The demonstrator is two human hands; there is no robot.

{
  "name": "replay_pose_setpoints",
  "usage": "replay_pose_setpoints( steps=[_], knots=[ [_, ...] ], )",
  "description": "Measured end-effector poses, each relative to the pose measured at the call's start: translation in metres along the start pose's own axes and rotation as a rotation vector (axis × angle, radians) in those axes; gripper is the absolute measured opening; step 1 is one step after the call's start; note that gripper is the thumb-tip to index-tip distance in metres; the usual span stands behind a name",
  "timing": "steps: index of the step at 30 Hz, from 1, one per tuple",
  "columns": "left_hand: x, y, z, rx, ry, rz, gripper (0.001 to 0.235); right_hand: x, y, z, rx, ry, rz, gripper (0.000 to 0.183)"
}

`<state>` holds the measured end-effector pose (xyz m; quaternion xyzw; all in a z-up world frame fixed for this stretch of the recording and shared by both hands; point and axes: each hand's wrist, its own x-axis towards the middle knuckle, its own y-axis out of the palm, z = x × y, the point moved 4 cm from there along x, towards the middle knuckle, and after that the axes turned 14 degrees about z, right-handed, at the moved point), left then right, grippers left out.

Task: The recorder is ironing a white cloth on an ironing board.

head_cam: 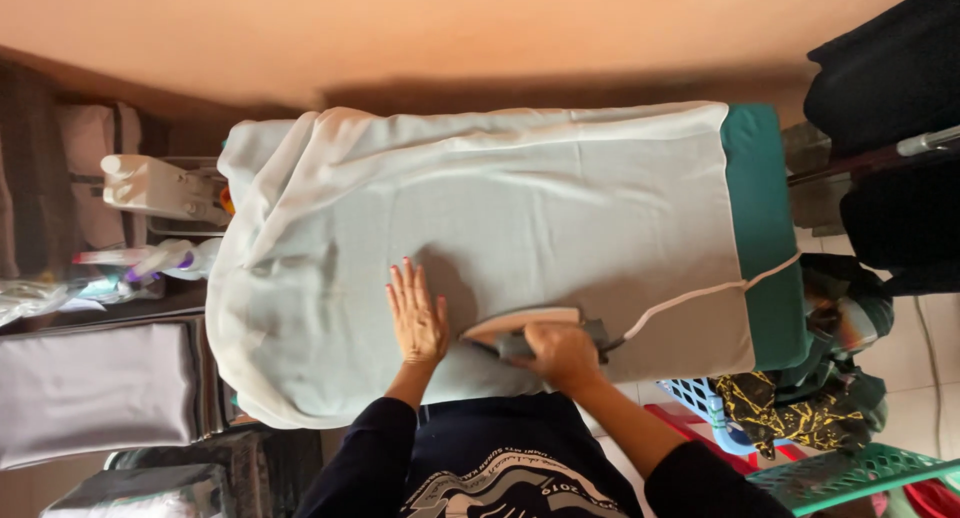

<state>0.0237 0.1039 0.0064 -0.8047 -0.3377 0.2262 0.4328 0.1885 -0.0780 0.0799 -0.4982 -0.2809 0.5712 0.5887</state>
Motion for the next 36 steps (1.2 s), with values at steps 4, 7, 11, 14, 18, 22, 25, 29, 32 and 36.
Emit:
replay_pose_setpoints(
  steps=[4, 7, 11, 14, 18, 22, 25, 29, 32, 36],
  knots=[
    [0.008, 0.016, -0.031, 0.128, -0.092, 0.167, 0.074, 0.053, -0.046, -0.055, -0.18, 0.179, 0.0, 0.065],
    [0.011, 0.018, -0.034, 0.221, -0.137, 0.217, 0.077, 0.11, -0.076, -0.097, -0.18, 0.156, -0.123, 0.066],
    [0.01, 0.018, -0.036, 0.212, -0.128, 0.183, 0.076, 0.177, -0.107, -0.131, -0.134, 0.124, -0.151, 0.068],
    [0.012, 0.02, -0.034, 0.223, -0.153, 0.199, 0.075, 0.187, -0.108, -0.124, -0.179, 0.162, -0.035, 0.069],
    [0.01, 0.025, -0.033, 0.183, -0.125, 0.158, 0.071, 0.134, -0.088, -0.095, -0.13, 0.009, -0.012, 0.063],
    [0.014, 0.039, -0.04, 0.085, -0.194, 0.063, 0.065, 0.038, -0.042, -0.072, -0.1, -0.111, 0.016, 0.063],
    [0.019, 0.045, -0.073, 0.09, -0.185, 0.027, 0.069, -0.022, -0.017, -0.082, -0.01, -0.116, 0.088, 0.06],
    [0.022, 0.067, -0.109, 0.166, -0.198, 0.089, 0.074, -0.047, -0.023, -0.124, 0.03, -0.132, 0.024, 0.053],
    [0.021, 0.075, -0.11, 0.176, -0.243, 0.14, 0.077, -0.007, -0.066, -0.15, -0.133, 0.095, 0.156, 0.064],
    [0.022, 0.074, -0.112, 0.19, -0.248, 0.142, 0.077, 0.074, -0.103, -0.198, -0.19, 0.067, -0.026, 0.066]
  ],
)
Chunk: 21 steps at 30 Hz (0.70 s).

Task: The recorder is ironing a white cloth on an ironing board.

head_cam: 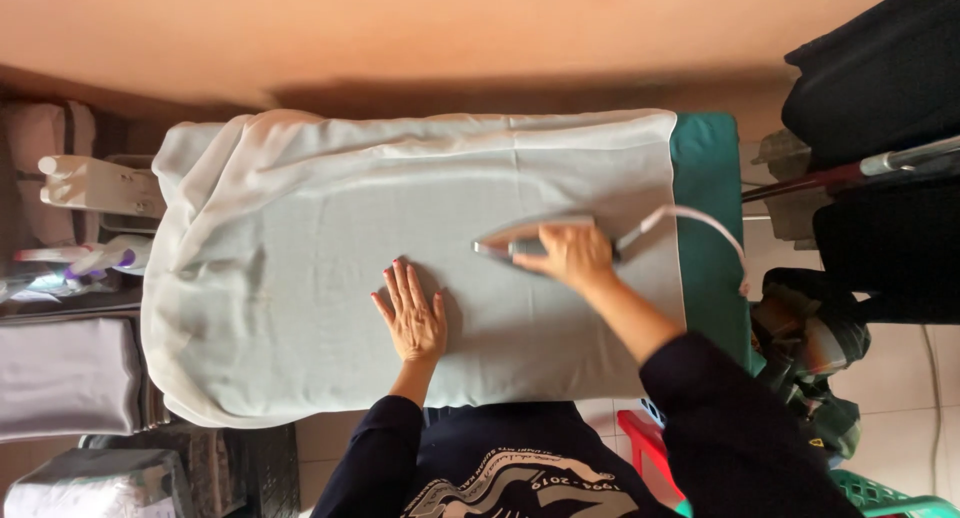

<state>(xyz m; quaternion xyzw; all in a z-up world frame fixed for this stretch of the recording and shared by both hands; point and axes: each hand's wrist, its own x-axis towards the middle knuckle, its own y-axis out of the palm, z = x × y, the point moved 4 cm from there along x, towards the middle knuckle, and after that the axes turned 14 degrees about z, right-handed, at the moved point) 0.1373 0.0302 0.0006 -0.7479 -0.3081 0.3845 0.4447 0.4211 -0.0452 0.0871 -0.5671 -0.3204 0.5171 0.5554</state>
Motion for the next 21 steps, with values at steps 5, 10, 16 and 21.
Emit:
replay_pose_setpoints(
  steps=[5, 10, 16, 21],
  knots=[
    [-0.001, 0.003, 0.001, 0.031, 0.002, -0.019, 0.073, 0.084, -0.026, -0.021, -0.003, -0.02, 0.013, 0.068],
    [-0.002, 0.001, 0.0, -0.005, 0.003, -0.028, 0.07, 0.044, -0.021, 0.019, 0.014, -0.171, 0.06, 0.064],
    [-0.004, -0.001, -0.003, -0.005, 0.002, -0.052, 0.067, -0.09, 0.046, 0.054, 0.126, -0.334, 0.091, 0.054],
    [-0.002, -0.001, -0.003, 0.008, -0.01, -0.056, 0.068, -0.117, 0.047, 0.015, 0.14, -0.415, 0.085, 0.051]
  ],
)
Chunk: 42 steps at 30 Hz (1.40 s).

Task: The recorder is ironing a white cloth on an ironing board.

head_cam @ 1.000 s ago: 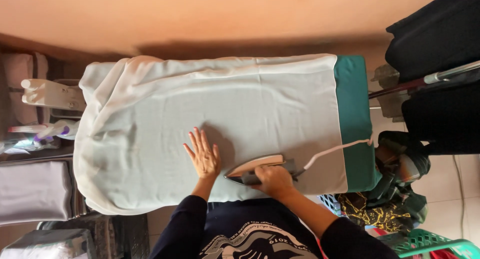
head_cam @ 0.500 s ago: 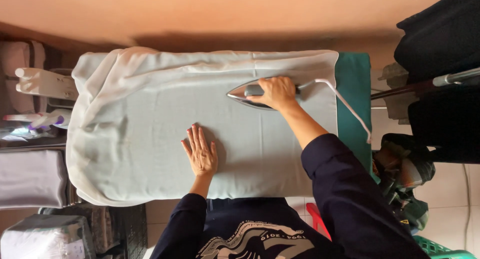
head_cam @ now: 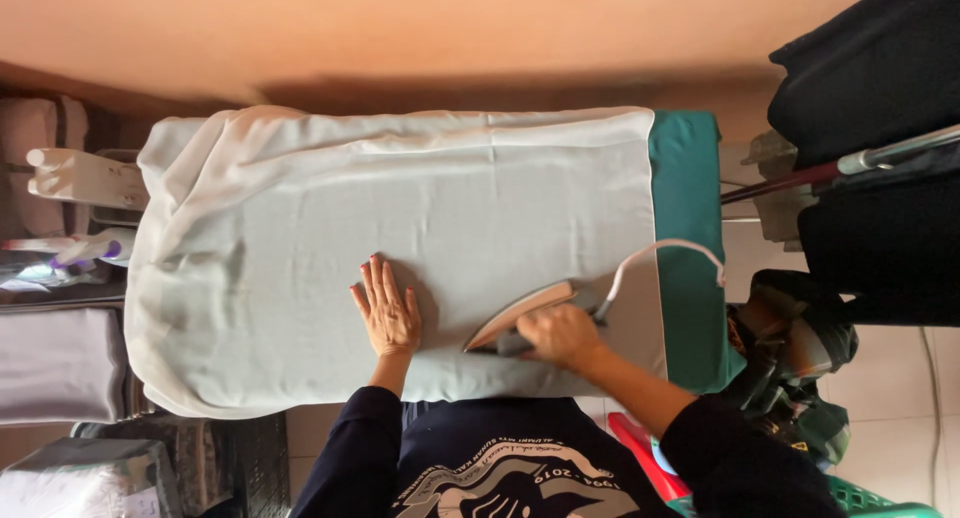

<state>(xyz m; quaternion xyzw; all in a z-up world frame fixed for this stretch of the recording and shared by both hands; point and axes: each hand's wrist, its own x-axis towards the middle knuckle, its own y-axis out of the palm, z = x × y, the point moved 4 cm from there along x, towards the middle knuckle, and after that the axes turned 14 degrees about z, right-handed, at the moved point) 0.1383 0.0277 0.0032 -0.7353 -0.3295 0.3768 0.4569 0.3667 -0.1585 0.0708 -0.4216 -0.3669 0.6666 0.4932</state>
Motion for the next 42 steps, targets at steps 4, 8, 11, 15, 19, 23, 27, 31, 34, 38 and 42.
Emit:
replay_pose_setpoints(
  steps=[4, 8, 11, 15, 19, 23, 27, 31, 34, 38, 42],
  knots=[
    [-0.001, 0.0, 0.001, -0.003, -0.012, 0.002, 0.068, 0.045, -0.057, -0.05, -0.149, 0.129, 0.022, 0.061],
    [-0.004, 0.003, 0.002, -0.03, 0.012, -0.044, 0.067, 0.116, -0.084, -0.096, -0.078, 0.308, -0.112, 0.066],
    [-0.006, 0.006, 0.008, -0.14, 0.032, -0.132, 0.063, 0.149, -0.084, -0.075, -0.056, 0.348, -0.146, 0.065],
    [-0.011, 0.006, 0.013, -0.239, 0.032, -0.243, 0.063, 0.137, -0.068, -0.012, -0.031, 0.425, -0.065, 0.064],
    [-0.013, 0.003, 0.016, -0.347, -0.067, -0.327, 0.063, 0.08, -0.002, 0.037, -0.016, 0.208, 0.066, 0.068],
    [-0.013, -0.002, 0.012, -0.276, -0.134, -0.26, 0.063, 0.007, 0.019, 0.047, 0.015, 0.1, -0.123, 0.061],
    [-0.011, -0.001, 0.01, -0.22, -0.148, -0.233, 0.061, -0.019, -0.009, 0.003, 0.035, 0.111, -0.201, 0.056],
    [-0.01, 0.0, 0.011, -0.193, -0.15, -0.241, 0.059, 0.004, -0.056, -0.073, -0.109, 0.403, -0.043, 0.063],
    [-0.008, 0.0, 0.009, -0.159, -0.14, -0.248, 0.058, 0.036, -0.088, -0.14, -0.186, 0.423, -0.185, 0.064],
    [-0.01, -0.001, 0.008, -0.149, -0.146, -0.24, 0.056, 0.077, -0.117, -0.2, -0.202, 0.41, -0.15, 0.069],
    [-0.011, -0.001, 0.005, -0.128, -0.146, -0.236, 0.056, 0.07, -0.119, -0.182, -0.195, 0.466, -0.032, 0.07]
  ],
)
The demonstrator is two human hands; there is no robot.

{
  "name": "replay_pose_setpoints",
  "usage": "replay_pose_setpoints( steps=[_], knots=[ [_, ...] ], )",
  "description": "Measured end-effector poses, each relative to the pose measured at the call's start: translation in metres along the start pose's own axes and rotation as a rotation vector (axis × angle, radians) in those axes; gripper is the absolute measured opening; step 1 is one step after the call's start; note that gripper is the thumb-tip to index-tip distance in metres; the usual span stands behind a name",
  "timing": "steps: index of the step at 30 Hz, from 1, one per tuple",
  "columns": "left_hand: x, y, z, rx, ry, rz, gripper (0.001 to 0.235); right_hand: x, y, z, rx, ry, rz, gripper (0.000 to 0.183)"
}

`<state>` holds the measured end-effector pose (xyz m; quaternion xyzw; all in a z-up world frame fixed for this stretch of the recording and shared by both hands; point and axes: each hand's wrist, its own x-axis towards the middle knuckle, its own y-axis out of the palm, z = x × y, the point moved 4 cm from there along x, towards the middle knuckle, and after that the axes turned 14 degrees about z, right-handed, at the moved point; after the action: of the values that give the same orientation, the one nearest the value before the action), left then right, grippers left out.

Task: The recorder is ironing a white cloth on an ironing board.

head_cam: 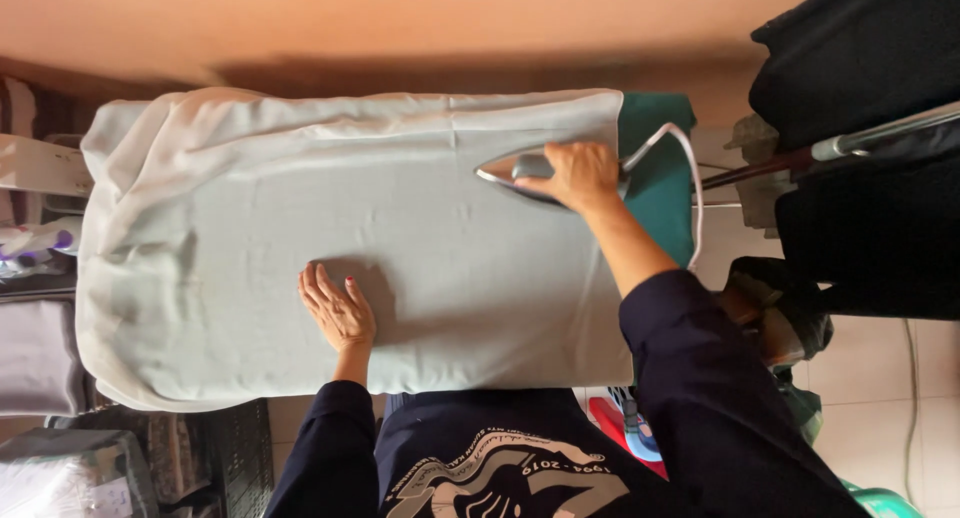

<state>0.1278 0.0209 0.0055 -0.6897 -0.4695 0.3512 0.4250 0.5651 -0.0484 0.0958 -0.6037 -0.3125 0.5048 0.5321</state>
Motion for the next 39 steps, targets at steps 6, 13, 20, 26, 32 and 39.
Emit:
replay_pose_setpoints(
  steps=[6, 13, 20, 26, 32, 39],
  knots=[
    [0.002, -0.001, -0.001, -0.017, 0.008, -0.018, 0.055, -0.126, 0.043, 0.061, 0.208, -0.134, -0.023, 0.064],
    [0.002, -0.002, -0.003, 0.01, -0.011, -0.011, 0.055, -0.214, 0.085, 0.057, 0.222, -0.125, -0.011, 0.061],
    [0.002, -0.001, -0.003, 0.02, -0.02, -0.006, 0.054, -0.102, 0.032, -0.044, 0.067, 0.184, -0.153, 0.071],
    [0.0, -0.002, -0.003, -0.004, -0.024, -0.024, 0.055, -0.033, 0.008, -0.077, 0.095, 0.282, -0.106, 0.071],
    [0.0, 0.0, 0.003, -0.037, 0.024, -0.068, 0.054, -0.102, 0.013, 0.033, 0.19, 0.054, -0.044, 0.063],
    [-0.003, -0.005, 0.015, -0.195, 0.065, -0.09, 0.051, -0.182, 0.087, 0.167, 0.205, -0.419, 0.076, 0.071]
  ],
)
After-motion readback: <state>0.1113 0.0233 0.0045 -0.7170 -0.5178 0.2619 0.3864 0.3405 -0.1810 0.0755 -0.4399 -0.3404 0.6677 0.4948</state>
